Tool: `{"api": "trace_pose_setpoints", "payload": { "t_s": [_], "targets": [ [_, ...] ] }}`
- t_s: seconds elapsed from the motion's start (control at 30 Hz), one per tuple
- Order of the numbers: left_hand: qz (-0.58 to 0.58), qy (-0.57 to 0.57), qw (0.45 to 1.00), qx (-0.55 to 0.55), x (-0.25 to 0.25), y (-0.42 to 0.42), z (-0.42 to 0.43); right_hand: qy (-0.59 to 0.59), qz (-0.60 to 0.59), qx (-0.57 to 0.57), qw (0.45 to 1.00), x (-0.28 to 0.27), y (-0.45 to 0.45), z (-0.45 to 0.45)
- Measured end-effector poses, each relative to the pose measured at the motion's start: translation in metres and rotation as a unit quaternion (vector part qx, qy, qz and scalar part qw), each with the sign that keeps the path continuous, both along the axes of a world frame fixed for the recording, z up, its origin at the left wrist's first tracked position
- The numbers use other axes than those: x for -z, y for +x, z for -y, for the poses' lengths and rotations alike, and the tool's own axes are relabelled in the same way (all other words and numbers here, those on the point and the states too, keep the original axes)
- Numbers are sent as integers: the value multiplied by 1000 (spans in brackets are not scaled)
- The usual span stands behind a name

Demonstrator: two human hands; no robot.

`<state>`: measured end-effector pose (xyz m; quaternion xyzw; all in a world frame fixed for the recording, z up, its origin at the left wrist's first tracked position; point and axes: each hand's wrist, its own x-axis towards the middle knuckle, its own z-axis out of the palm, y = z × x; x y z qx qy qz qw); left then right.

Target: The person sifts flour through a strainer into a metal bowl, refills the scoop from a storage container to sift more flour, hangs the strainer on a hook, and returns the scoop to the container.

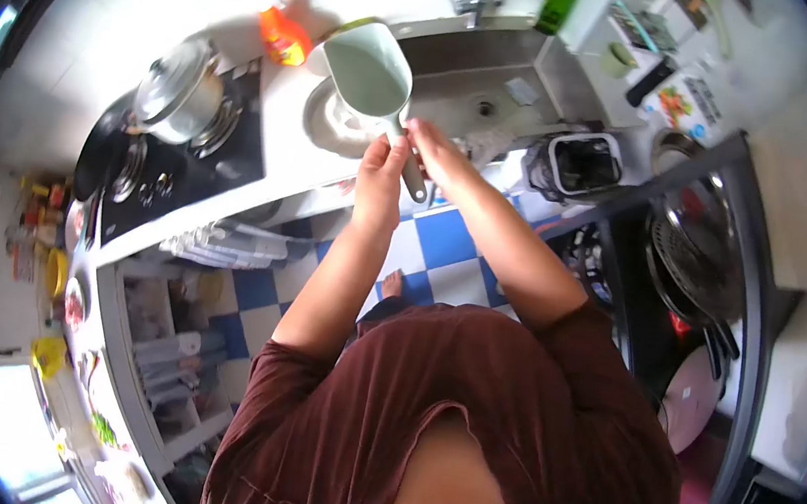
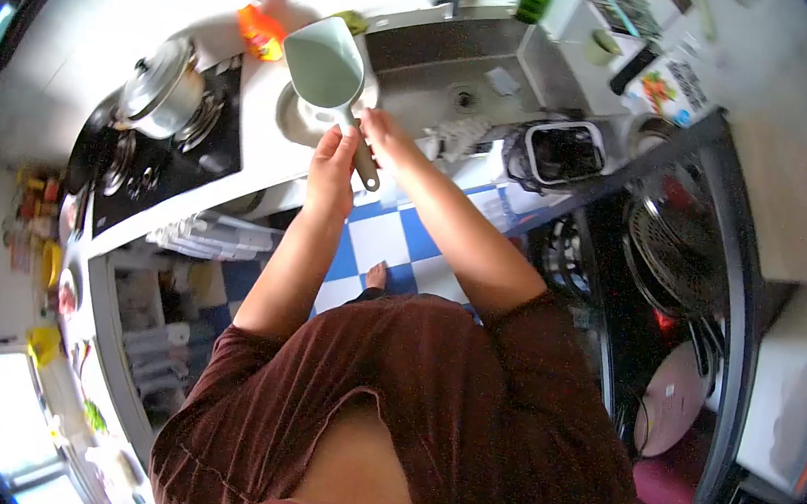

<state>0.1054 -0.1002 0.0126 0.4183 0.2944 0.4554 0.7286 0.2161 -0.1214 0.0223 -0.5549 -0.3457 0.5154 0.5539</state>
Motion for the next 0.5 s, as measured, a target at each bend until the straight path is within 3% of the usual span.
{"api": "trace_pose_setpoints", "payload": {
  "t_s": [0.03, 0.07, 0.1, 0.17, 0.2, 0.23, 0.3, 0.37, 0.43, 0.47, 0.5],
  "targets": [
    [-13, 24, 1000, -3, -8, 12, 13, 59, 31, -16, 998, 1, 12, 14],
    [-46, 34, 998, 36, -8, 23, 20, 145, -27, -9, 989, 4, 18, 21],
    [-72, 50, 994, 60, -3, 40, 28, 104, 73, 158, 979, 6, 19, 33],
    [-77, 216, 972, 50, 8, 71, 48, 105, 65, 164, 979, -13, 46, 70],
    [-99, 287, 948, 97, -5, 78, 59, 132, 241, 264, 925, -12, 57, 82],
    [-112, 362, 915, 140, -24, 81, 66, 72, 324, 275, 902, -45, 64, 111],
    [-183, 510, 811, 218, -58, 87, 77, -1, 242, 249, 938, -82, 81, 161],
    [-247, 624, 662, 333, -97, 84, 80, 23, 370, 292, 882, -95, 94, 213],
    [-184, 628, 633, 414, -160, 93, 88, -92, 381, 276, 877, -143, 84, 270],
    [-158, 625, 615, 454, -190, 95, 94, -100, 475, 283, 827, -135, 90, 298],
    [-42, 707, 592, 386, -218, 104, 103, -115, 450, 307, 831, -154, 73, 325]
  ]
}}
